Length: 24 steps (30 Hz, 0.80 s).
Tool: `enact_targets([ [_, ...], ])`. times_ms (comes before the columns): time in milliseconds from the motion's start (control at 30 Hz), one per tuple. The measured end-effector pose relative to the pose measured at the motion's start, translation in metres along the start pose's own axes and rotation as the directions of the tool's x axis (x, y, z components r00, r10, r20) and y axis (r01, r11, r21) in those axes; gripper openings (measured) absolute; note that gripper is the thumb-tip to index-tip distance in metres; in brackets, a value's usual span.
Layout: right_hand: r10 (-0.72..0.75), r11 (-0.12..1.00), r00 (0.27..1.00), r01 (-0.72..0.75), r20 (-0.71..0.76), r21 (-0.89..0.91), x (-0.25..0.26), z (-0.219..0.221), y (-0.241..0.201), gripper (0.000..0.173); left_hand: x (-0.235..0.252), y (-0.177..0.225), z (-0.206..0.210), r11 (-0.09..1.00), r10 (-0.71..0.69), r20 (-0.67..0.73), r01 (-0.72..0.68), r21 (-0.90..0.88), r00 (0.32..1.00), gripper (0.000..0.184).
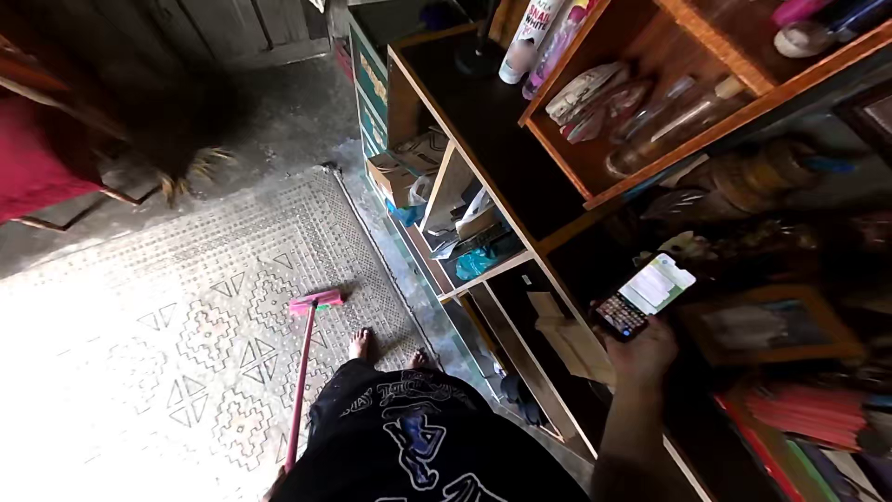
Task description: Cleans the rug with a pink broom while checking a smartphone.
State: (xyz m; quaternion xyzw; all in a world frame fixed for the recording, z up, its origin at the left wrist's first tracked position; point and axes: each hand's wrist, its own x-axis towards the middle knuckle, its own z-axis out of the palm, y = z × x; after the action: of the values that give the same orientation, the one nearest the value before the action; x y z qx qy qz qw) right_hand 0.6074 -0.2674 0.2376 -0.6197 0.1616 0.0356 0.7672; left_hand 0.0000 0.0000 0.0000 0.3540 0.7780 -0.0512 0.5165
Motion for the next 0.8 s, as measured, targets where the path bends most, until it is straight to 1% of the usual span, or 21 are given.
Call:
enact_targets([
  [33, 0.004, 1.0, 1.0, -0.004, -0.006, -0.009, -0.001, 0.001, 0.0, 0.04, 0.032, -0.024, -0.006, 0.927, 0.327, 0.048, -0.33, 0.178, 0.944, 0.04],
  [67, 0.003, 1.0, 1.0, -0.003, -0.01, -0.016, 0.0, 0.001, 0.0, 0.041, 0.067, -0.039, -0.002, 0.758, 0.614, -0.001, -0.588, 0.283, 0.789, 0.044],
  [100, 0.003, 1.0, 1.0, -0.004, -0.004, -0.027, 0.001, 0.001, -0.001, 0.044, 0.071, -0.011, -0.009, 0.748, 0.549, 0.136, -0.558, 0.36, 0.824, 0.051],
  [133, 0.003, 0.999, 1.0, -0.002, 0.01, -0.039, 0.001, 0.003, -0.002, 0.047, 0.061, 0.031, -0.011, 0.779, 0.422, 0.236, -0.483, 0.399, 0.875, 0.055],
  [167, 0.0, 0.999, 1.0, 0.001, 0.028, -0.045, 0.001, 0.004, -0.002, 0.05, 0.051, 0.071, -0.006, 0.806, 0.36, 0.259, -0.439, 0.398, 0.896, 0.053],
  [200, -0.005, 0.999, 0.999, 0.007, 0.042, -0.049, 0.001, 0.004, -0.003, 0.051, 0.05, 0.104, 0.002, 0.823, 0.334, 0.257, -0.413, 0.389, 0.907, 0.051],
  [267, -0.003, 0.998, 0.998, 0.007, 0.056, -0.059, 0.0, 0.004, -0.003, 0.051, 0.066, 0.16, 0.024, 0.837, 0.318, 0.255, -0.397, 0.376, 0.913, 0.048],
  [367, -0.032, 0.998, 0.999, 0.034, 0.039, -0.051, -0.001, 0.007, -0.001, 0.05, 0.095, 0.257, 0.056, 0.799, 0.34, 0.283, -0.435, 0.416, 0.897, 0.045],
  [433, -0.031, 0.998, 1.0, 0.031, 0.006, -0.052, -0.002, 0.006, -0.001, 0.049, 0.097, 0.317, 0.073, 0.775, 0.359, 0.286, -0.455, 0.439, 0.888, 0.043],
  [467, -0.027, 0.999, 1.0, 0.027, 0.004, -0.043, -0.002, 0.005, 0.001, 0.048, 0.095, 0.344, 0.079, 0.779, 0.369, 0.276, -0.457, 0.428, 0.888, 0.042],
  [533, -0.022, 1.0, 1.0, 0.022, -0.01, -0.019, -0.002, 0.003, 0.003, 0.047, 0.088, 0.385, 0.091, 0.837, 0.37, 0.249, -0.437, 0.329, 0.895, 0.036],
  [567, -0.02, 1.0, 1.0, 0.02, -0.023, -0.018, -0.002, 0.003, 0.003, 0.046, 0.082, 0.397, 0.095, 0.884, 0.356, 0.243, -0.409, 0.226, 0.902, 0.029],
  [600, -0.02, 1.0, 0.999, 0.019, -0.033, -0.013, -0.001, 0.004, 0.004, 0.046, 0.075, 0.401, 0.095, 0.925, 0.333, 0.248, -0.367, 0.102, 0.91, 0.022],
  [633, -0.018, 1.0, 0.999, 0.018, -0.04, -0.008, 0.0, 0.003, 0.004, 0.046, 0.071, 0.395, 0.092, 0.949, 0.308, 0.261, -0.315, -0.013, 0.915, 0.018],
  [667, -0.013, 1.0, 0.999, 0.012, -0.042, -0.003, 0.001, 0.003, 0.005, 0.046, 0.071, 0.38, 0.085, 0.957, 0.29, 0.282, -0.28, -0.077, 0.915, 0.02],
  [700, -0.006, 1.0, 0.999, 0.006, -0.04, 0.0, 0.002, 0.002, 0.005, 0.045, 0.072, 0.359, 0.075, 0.957, 0.288, 0.297, -0.283, -0.062, 0.91, 0.025],
  [733, 0.002, 1.0, 0.999, -0.001, -0.033, 0.009, 0.004, 0.001, 0.006, 0.045, 0.073, 0.333, 0.065, 0.947, 0.299, 0.304, -0.32, 0.021, 0.904, 0.032],
  [800, 0.011, 1.0, 1.0, -0.011, -0.012, 0.014, 0.005, 0.0, 0.004, 0.046, 0.068, 0.269, 0.043, 0.882, 0.313, 0.329, -0.401, 0.248, 0.891, 0.044],
])
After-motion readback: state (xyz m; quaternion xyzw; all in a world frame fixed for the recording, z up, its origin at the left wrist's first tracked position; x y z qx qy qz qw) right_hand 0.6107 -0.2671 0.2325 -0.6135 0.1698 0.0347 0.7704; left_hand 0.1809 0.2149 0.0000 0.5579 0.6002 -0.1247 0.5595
